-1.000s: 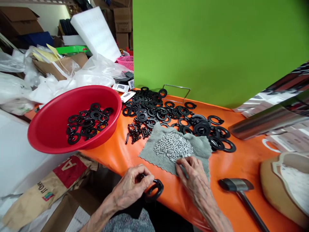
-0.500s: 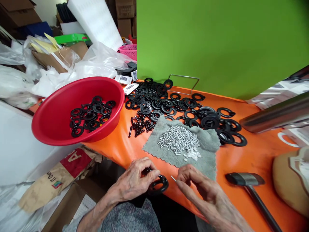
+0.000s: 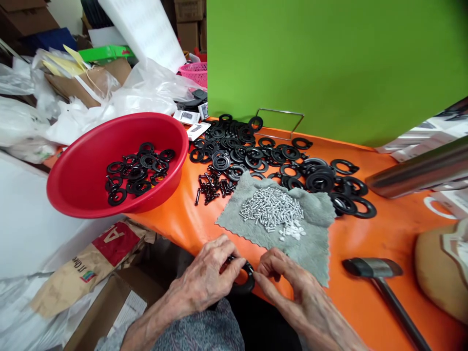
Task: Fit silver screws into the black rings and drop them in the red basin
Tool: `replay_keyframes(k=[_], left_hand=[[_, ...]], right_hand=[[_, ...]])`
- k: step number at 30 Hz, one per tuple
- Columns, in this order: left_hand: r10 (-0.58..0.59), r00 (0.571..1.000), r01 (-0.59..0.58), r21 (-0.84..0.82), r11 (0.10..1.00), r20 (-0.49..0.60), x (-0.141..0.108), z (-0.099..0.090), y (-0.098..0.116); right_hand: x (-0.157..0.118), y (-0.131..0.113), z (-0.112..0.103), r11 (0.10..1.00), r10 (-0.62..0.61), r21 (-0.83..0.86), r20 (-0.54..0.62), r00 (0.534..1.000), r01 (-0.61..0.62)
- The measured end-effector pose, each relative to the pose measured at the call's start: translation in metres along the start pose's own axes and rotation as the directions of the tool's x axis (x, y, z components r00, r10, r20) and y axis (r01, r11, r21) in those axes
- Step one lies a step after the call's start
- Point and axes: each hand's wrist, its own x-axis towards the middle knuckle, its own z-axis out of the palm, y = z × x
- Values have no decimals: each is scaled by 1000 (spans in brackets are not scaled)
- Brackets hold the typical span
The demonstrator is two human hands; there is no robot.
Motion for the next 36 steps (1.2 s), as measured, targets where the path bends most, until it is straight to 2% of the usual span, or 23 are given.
replay_keyframes(k=[3,7,10,17,24,27,32,34,36], left_hand=[[12,1000,-11,30,1000,-19,-1,1,2],[24,999,-22,55,998,-35,-2,1,5],[56,997,-53,50,997,-50,-2,2,4],[140,977,-134,51,990,-164,-2,9,0],[109,967,-105,32,994,-231,-1,17,-1],[112,960,-112,16,994,-258,1,19,-1],[125,953,-138,-29,990,-275,5,17,1],[114,956,-131,-44,990,-270,6,16,1],[74,963,-92,-59,994,-258,6,15,1]], right_hand=[[-2,-1,7,997,-59,-45,-71,996,56],[-7,0,16,996,-63,-71,-180,982,51],[-7,0,16,993,-95,-85,-159,983,82],[-5,1,17,957,-240,-214,-222,945,193],[-2,6,21,948,-255,-256,-266,930,187],[1,8,22,941,-285,-270,-308,908,204],[3,8,23,937,-282,-297,-337,898,183],[2,6,23,931,-294,-311,-323,900,192],[-1,4,21,937,-267,-300,-287,920,178]])
